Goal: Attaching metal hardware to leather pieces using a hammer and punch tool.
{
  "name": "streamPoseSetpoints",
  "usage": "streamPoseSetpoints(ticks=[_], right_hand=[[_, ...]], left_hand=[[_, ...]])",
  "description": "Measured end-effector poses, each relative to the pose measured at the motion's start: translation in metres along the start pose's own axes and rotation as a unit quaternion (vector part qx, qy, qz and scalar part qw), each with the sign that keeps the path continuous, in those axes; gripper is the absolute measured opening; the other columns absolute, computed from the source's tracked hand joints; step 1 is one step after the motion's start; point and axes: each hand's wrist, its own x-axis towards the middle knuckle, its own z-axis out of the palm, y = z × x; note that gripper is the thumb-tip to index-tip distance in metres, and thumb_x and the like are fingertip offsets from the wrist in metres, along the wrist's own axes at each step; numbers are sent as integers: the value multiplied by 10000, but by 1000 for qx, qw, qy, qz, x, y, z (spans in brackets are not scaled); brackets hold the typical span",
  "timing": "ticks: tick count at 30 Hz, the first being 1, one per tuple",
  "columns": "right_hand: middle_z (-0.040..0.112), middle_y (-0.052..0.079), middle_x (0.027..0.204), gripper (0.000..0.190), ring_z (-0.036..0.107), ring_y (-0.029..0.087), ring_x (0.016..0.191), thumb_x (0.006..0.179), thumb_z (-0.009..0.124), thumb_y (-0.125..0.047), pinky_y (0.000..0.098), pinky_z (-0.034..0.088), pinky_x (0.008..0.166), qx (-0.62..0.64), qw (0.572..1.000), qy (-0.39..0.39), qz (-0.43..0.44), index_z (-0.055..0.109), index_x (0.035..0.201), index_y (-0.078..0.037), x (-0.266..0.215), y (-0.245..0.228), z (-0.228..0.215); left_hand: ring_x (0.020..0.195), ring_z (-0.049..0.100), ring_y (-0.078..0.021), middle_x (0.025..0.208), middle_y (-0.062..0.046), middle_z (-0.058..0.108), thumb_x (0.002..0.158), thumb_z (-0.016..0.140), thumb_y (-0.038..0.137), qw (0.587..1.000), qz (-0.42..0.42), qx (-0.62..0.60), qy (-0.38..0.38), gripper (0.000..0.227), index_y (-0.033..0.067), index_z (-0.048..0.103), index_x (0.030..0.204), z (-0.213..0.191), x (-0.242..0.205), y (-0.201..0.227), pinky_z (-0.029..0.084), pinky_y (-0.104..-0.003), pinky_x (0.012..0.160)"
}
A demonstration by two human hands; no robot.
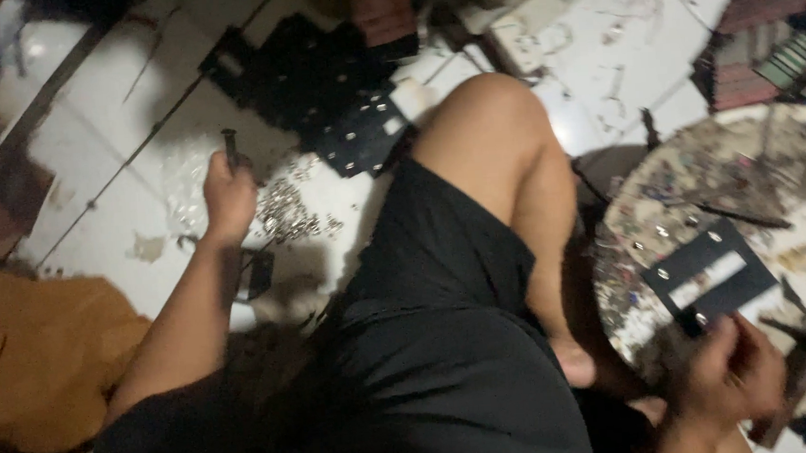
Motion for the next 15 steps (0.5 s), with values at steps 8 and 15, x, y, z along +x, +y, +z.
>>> streamPoseSetpoints(ticks=[8, 15], right_hand=[[719, 244, 1092, 191, 684, 307, 1012, 1160, 695, -24, 390, 549, 902, 82, 976, 56, 194, 720, 1257, 138, -21, -25, -13], [737, 276, 1062, 131, 692, 345, 960, 1132, 765, 67, 413, 553, 877, 11, 993, 69, 97, 772, 1201, 177, -35, 3, -2]], left_hand=[[1046, 677, -229, 1237, -64, 683, 996, 646, 169, 988, -120, 43, -89, 140, 137, 597, 1123, -2, -54, 18, 570, -348, 781], [862, 717, -420, 933, -196, 753, 1022, 583, 336, 961, 112, 246, -58, 280, 71, 660, 1069, 51, -6, -41, 542, -530, 712]])
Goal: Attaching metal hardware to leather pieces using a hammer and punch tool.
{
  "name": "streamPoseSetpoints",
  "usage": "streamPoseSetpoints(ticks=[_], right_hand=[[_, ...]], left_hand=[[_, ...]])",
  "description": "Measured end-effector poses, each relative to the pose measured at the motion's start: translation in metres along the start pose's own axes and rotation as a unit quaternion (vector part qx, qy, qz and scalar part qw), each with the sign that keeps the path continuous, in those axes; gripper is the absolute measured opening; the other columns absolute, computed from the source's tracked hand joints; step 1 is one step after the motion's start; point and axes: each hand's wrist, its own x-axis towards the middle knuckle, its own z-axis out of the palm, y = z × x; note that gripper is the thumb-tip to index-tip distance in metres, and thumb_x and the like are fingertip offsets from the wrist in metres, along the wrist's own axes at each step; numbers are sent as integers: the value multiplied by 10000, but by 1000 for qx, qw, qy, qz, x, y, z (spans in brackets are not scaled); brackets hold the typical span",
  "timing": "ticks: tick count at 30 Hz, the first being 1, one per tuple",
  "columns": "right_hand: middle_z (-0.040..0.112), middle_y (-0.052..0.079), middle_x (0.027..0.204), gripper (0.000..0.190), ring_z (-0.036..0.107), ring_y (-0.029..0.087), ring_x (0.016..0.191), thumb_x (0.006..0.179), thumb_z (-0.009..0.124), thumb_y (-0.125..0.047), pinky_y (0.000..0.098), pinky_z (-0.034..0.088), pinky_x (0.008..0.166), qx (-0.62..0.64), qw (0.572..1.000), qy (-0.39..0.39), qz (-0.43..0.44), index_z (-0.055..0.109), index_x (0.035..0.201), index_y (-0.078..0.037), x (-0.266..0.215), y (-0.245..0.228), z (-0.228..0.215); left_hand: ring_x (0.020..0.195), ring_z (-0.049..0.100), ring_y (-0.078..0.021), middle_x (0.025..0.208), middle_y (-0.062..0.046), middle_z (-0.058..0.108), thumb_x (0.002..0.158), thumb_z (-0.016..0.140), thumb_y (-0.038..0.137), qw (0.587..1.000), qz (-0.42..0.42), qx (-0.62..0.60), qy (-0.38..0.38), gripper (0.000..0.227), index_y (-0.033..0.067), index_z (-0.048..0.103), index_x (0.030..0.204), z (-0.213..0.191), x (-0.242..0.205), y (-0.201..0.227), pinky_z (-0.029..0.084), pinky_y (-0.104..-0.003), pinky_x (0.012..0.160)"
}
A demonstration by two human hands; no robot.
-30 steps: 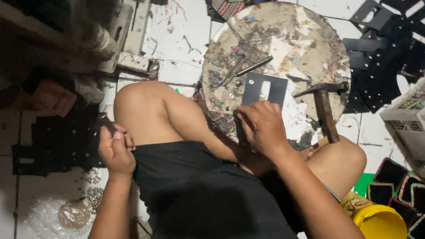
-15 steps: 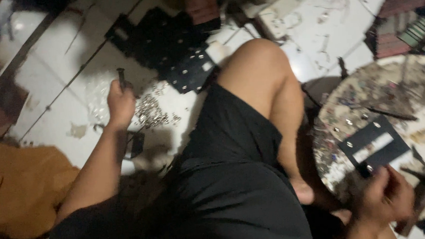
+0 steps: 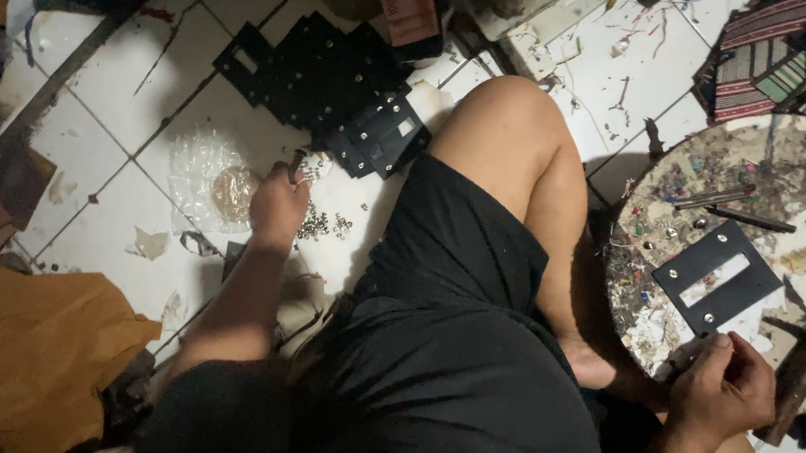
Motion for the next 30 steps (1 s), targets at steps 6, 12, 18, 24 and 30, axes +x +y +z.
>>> streamPoseSetpoints(ticks=[6, 12, 18, 24, 30], right_hand=[[742, 229, 1061, 141, 686, 346, 964, 1133, 771, -31, 426, 535, 893, -88, 996, -33, -13, 807, 1201, 87, 4, -9, -4], [735, 199, 1003, 90, 678, 361, 940, 1132, 801, -26, 437, 527, 857, -137, 988, -33, -57, 809, 1176, 52, 5, -4, 1], [696, 169, 959, 75, 644, 320, 894, 1098, 768, -52, 411, 501, 843, -122, 992, -22, 2, 800, 1149, -7, 5, -14, 4], [720, 123, 980, 85, 657, 247, 871, 1056, 750, -68, 354, 495, 791, -82, 995, 5, 50, 794, 1122, -37, 10, -26, 8], [708, 105, 946, 94, 671, 318, 921, 924, 761, -99, 437, 493, 885, -130, 990, 36, -46, 759, 1008, -56, 18, -28, 7]], left_hand=[[872, 726, -428, 965, -210, 750, 1013, 561, 281, 996, 3, 84, 2, 235, 87, 639, 1121, 23, 17, 0, 563, -527, 711], [898, 742, -393, 957, -182, 766, 1030, 519, 389, 985, -23, 169, -27, 325, 148, 714, 1126, 35, 28, 1, 580, -531, 674], [1067, 730, -390, 1145, -165, 753, 963, 469, 254, 980, -21, 174, -92, 344, 190, 625, 1263, 9, 22, 39, 577, -546, 814], [873, 714, -463, 906, -164, 747, 771, 635, 285, 995, 54, 68, 40, 264, 104, 640, 962, 34, 23, 3, 551, -586, 675], [864, 685, -532, 904, -277, 719, 802, 660, 294, 995, 23, 23, 90, 350, -16, 693, 961, 25, 10, -1, 532, -574, 681]])
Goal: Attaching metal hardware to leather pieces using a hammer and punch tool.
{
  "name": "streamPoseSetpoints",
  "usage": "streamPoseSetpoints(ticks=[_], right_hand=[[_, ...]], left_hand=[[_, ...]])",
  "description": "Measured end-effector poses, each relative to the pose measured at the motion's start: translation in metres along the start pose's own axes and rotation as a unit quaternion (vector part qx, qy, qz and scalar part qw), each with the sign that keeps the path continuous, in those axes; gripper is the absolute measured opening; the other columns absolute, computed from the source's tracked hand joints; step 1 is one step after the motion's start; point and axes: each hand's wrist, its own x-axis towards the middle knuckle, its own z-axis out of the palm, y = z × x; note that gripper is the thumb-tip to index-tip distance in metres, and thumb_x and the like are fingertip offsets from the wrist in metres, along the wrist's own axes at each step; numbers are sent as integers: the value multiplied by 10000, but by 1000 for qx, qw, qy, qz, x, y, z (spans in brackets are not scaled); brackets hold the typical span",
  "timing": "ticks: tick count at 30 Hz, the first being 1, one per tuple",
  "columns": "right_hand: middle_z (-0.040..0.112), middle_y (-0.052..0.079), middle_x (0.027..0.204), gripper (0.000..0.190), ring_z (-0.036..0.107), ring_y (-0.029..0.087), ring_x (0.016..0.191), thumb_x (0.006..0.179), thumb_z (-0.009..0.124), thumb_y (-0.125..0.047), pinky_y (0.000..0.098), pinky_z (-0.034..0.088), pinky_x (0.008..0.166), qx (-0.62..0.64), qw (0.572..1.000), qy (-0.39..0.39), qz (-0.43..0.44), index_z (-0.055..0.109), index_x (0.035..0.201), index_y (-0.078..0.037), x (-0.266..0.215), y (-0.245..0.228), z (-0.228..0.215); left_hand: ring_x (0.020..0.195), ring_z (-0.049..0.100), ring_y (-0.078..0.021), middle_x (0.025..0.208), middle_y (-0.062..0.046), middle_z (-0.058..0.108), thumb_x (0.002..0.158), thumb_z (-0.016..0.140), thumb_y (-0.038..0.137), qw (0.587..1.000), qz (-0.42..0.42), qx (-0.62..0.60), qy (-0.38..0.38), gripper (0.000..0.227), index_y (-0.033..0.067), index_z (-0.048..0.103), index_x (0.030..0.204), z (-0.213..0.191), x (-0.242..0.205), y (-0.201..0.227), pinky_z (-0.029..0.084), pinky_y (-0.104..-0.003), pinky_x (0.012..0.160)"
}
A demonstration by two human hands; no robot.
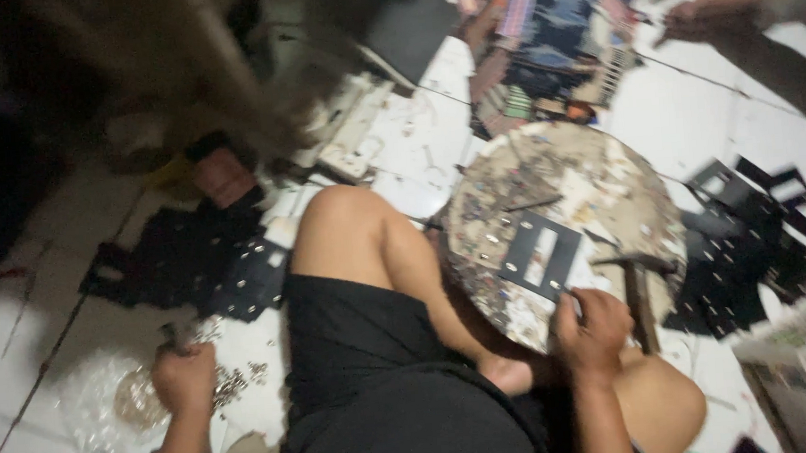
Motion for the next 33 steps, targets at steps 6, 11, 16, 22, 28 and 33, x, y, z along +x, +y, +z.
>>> streamPoseSetpoints(ticks=[6, 11, 16, 22, 28, 33], right_hand=[[752, -2, 1012, 68, 662, 255, 954, 930, 762, -220, 381, 436, 895, -18, 998, -22, 47, 785, 962, -164, 6, -24, -15], [751, 95, 1010, 179, 701, 260, 957, 929, 737, -188, 381, 517, 878, 168, 980, -63, 88, 748, 1034, -43, 17, -70, -44], [734, 116, 1065, 290, 706, 238, 957, 952, 717, -148, 339, 541, 862, 373, 907, -167, 97, 709, 1222, -41, 25, -120, -76], [759, 101, 900, 209, 741, 211, 814, 886, 780, -73, 308, 578, 762, 364, 914, -90, 157, 785, 1094, -51, 28, -86, -83], [781, 160, 861, 135, 730, 220, 747, 897, 793, -97, 383, 588, 738, 386, 838, -12, 386, 789, 997, -6, 35, -41, -66], [742, 201, 844, 190, 764, 260, 698, 873, 745, 21, 333, 629, 695, 522, 666, 83, 527, 696, 1053, 56, 58, -36, -57]], left_hand=[[651, 604, -188, 810, -55, 654, 873, 740, 148, 955, -31, -296, -6, 148, 82, 662, 980, -19, -20, 77, 489, -357, 568], [773, 670, -174, 810, -52, 720, 833, 814, 183, 896, 231, -362, -116, 117, 94, 739, 831, -40, -88, 223, 528, -354, 828], [725, 651, -122, 778, 30, 715, 786, 789, 220, 774, 326, -352, -413, 133, 173, 665, 802, -51, -190, 343, 531, -317, 733], [585, 650, -198, 779, -144, 650, 877, 767, 68, 578, 133, -452, -666, 306, 84, 466, 931, -42, -242, 406, 566, -311, 475], [635, 743, -230, 825, -191, 757, 860, 767, 61, 630, 188, -442, -610, 235, 33, 537, 901, -37, -237, 442, 600, -305, 499], [675, 733, -233, 826, -138, 789, 854, 770, 169, 723, 262, -364, -525, 192, 76, 603, 870, -34, -219, 461, 562, -332, 594]])
